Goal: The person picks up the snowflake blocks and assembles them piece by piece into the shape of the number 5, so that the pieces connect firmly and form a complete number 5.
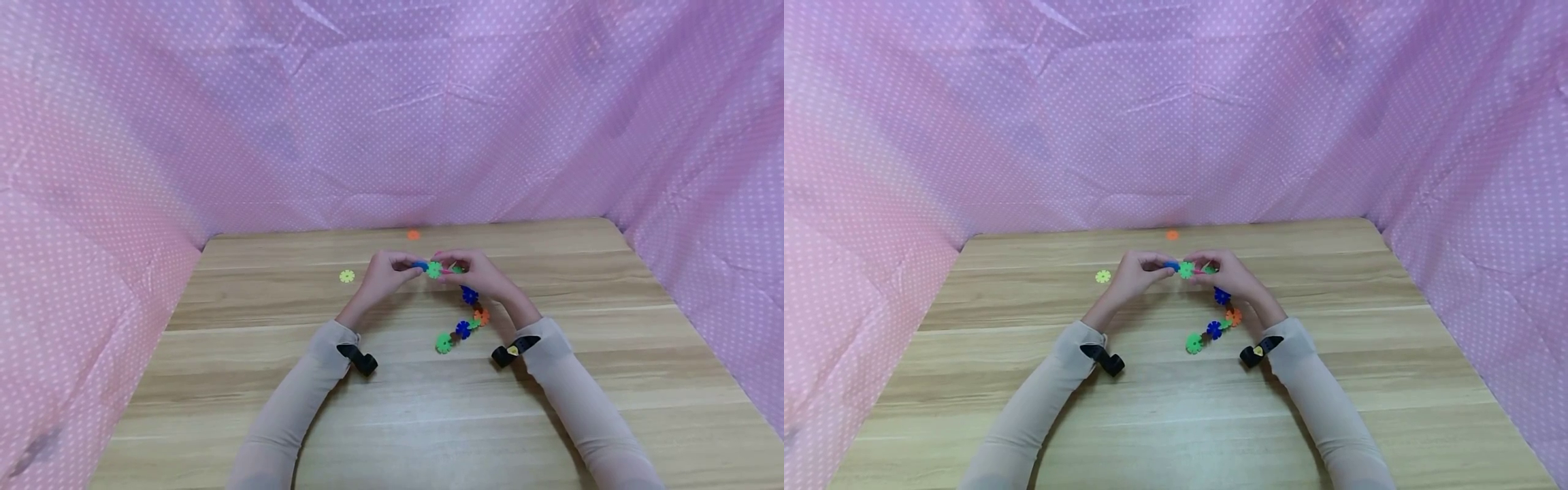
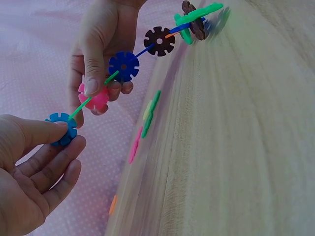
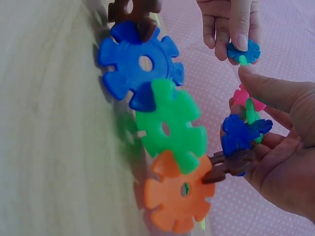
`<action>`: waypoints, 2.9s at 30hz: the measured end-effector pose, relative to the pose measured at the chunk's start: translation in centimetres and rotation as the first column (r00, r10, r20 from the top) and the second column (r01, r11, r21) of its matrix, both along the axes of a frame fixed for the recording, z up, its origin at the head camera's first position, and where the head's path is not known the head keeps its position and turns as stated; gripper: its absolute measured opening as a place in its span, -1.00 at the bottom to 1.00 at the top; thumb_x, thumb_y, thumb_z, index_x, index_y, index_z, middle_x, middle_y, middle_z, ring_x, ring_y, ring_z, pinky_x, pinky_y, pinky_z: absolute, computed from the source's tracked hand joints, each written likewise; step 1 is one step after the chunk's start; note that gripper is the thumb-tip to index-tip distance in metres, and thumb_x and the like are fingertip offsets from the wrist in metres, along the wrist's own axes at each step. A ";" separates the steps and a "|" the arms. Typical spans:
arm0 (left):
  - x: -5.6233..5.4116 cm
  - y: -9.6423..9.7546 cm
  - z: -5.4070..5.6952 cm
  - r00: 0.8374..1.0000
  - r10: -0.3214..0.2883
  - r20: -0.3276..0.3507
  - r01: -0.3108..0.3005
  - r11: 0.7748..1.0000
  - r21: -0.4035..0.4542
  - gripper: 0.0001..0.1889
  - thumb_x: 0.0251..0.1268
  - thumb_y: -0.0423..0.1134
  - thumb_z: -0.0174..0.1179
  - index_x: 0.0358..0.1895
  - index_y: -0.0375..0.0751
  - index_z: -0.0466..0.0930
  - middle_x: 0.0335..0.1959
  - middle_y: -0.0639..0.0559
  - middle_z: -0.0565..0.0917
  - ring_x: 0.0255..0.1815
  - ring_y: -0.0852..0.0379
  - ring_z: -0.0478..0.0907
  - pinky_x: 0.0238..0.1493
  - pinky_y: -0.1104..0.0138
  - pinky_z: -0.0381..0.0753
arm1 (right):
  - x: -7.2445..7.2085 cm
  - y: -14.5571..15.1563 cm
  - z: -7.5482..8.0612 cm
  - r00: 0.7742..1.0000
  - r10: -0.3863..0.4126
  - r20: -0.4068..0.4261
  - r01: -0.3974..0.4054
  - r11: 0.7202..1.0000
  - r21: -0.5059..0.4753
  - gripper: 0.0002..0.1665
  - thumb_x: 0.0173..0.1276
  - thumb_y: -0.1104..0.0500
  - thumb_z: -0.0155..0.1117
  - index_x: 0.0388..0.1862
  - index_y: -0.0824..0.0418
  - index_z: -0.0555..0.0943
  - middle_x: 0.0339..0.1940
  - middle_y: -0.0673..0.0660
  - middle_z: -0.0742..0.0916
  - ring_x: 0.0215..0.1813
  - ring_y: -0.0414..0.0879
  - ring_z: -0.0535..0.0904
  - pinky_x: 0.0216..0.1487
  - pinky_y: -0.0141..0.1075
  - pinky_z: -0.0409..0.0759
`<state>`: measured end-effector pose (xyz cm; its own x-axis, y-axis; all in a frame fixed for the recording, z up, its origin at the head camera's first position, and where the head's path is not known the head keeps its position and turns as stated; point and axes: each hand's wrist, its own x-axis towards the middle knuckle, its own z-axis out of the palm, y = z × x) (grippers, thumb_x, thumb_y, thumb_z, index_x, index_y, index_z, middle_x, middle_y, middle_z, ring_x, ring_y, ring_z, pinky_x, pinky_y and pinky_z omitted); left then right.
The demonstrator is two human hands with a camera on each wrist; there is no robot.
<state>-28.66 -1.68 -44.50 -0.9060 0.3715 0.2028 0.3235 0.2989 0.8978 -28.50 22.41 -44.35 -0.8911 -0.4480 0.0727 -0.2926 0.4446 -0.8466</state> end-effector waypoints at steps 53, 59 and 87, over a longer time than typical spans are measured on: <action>0.1 -0.2 0.0 1.000 -0.002 -0.007 0.003 1.000 0.026 -0.93 0.19 -0.40 0.46 -0.27 -0.27 0.81 -0.26 -0.14 0.83 -0.30 0.18 0.74 -0.18 0.39 0.76 | 0.3 -0.4 0.1 1.000 -0.013 -0.010 0.013 1.000 0.009 -0.54 0.35 0.19 0.46 0.22 0.22 0.66 0.03 0.24 0.77 0.03 0.08 0.65 -0.11 -0.39 0.60; 0.1 -0.2 -0.1 1.000 0.006 0.002 -0.006 1.000 0.023 -0.93 0.19 -0.39 0.46 -0.27 -0.28 0.81 -0.27 -0.13 0.83 -0.31 0.19 0.74 -0.21 0.40 0.75 | 0.3 -0.5 0.3 1.000 -0.023 0.002 0.023 1.000 0.002 -0.53 0.35 0.20 0.46 0.23 0.24 0.65 0.00 0.25 0.77 0.02 0.08 0.65 -0.13 -0.41 0.62; 0.2 0.1 -0.3 0.998 0.056 -0.014 -0.055 0.998 0.033 -0.93 0.18 -0.40 0.47 -0.27 -0.24 0.81 -0.28 -0.10 0.83 -0.34 0.21 0.72 -0.28 0.44 0.71 | 0.4 -1.0 0.3 0.999 -0.050 0.015 0.049 0.998 0.026 -0.48 0.35 0.35 0.41 0.28 0.41 0.56 0.00 0.40 0.74 0.05 0.23 0.62 -0.13 -0.42 0.54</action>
